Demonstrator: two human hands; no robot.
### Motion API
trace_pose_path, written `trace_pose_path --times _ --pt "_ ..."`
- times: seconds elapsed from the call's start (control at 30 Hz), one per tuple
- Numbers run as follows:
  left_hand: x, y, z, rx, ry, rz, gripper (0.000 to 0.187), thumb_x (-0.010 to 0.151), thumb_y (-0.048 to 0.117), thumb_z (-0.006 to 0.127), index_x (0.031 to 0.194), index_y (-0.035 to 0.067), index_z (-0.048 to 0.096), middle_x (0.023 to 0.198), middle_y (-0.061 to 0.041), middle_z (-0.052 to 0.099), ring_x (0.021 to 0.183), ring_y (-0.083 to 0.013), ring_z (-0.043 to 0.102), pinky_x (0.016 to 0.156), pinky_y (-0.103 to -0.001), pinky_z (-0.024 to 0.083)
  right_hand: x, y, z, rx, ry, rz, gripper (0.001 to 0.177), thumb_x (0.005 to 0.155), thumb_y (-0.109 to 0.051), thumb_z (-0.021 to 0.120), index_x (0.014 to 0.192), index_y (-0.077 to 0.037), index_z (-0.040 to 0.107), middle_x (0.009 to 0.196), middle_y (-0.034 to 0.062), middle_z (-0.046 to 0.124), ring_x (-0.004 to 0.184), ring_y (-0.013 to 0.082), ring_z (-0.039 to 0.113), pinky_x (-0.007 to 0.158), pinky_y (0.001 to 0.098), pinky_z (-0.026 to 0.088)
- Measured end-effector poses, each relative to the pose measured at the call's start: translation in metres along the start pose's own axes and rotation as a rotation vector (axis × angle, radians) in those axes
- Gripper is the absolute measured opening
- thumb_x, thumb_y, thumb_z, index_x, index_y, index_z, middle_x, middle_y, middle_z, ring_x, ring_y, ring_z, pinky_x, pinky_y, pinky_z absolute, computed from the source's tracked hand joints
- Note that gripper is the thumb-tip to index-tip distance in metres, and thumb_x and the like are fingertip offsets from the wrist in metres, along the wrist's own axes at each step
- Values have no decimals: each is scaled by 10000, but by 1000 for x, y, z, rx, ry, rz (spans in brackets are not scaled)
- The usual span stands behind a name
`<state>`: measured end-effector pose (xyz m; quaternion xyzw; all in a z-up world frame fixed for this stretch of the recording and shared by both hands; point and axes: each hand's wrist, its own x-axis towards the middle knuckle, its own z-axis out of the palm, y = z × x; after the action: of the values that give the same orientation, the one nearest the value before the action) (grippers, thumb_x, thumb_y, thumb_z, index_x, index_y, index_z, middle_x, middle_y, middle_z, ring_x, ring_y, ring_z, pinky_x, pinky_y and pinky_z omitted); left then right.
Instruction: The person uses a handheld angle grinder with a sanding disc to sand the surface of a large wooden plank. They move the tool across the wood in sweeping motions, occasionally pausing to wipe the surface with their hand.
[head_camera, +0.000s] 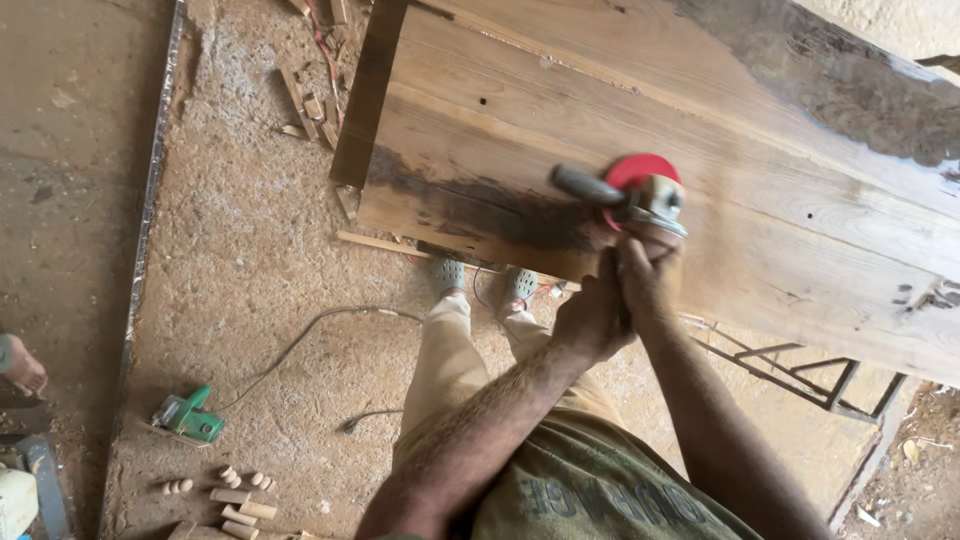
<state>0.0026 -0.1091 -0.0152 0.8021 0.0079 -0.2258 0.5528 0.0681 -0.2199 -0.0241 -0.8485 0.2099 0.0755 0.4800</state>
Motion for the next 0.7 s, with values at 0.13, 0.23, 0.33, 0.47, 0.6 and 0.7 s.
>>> trace_pose_path --times 0.13,0.23,0.33,0.47,0.6,0.7 --pt "-2 -1 5 -1 -43 18 862 935 386 634 1513 -48 164 909 -261 646 663 -374 702 538 -498 597 -9 10 -11 -54 93 -12 491 898 -295 736 1254 -14 549 1056 102 689 910 157 670 773 321 569" --pt "-12 -14 -12 -136 130 44 964 862 311 695 1535 -73 122 929 -313 640 707 -433 685 564 -542 568 -13 3 14 -54 -17 -106 488 909 -290 742 1260 -10 550 1055 107 688 896 156 664 762 318 560" --pt "-21 -34 -45 -273 300 38 881 873 258 710 1520 -55 201 990 -293 678 820 -444 703 650 -537 571 -15 -21 67 -42 -251 -139 428 955 -314 723 1163 48 627 987 158 692 829 200 647 737 362 556" --pt "-22 -66 -97 -301 557 136 825 927 224 737 1517 -35 221 1249 -304 596 1098 -424 672 867 -492 594 -19 -72 143 -396 -260 -217 781 874 -472 761 1377 10 409 1139 277 689 1026 400 711 882 476 566" --pt "-11 -79 -140 194 771 248 932 935 186 739 1540 -95 88 1414 -367 424 1293 -447 563 1066 -450 558 -20 -124 197 -506 -442 -126 821 818 -526 715 1370 -29 364 1125 289 696 1038 454 711 897 504 558" --pt "-10 -72 -158 -130 655 67 919 913 209 747 1520 -57 111 1386 -313 488 1233 -431 615 990 -453 574 -20 -142 210 -459 -426 -215 776 824 -504 713 1362 -38 401 1106 296 714 1049 469 701 907 526 538"
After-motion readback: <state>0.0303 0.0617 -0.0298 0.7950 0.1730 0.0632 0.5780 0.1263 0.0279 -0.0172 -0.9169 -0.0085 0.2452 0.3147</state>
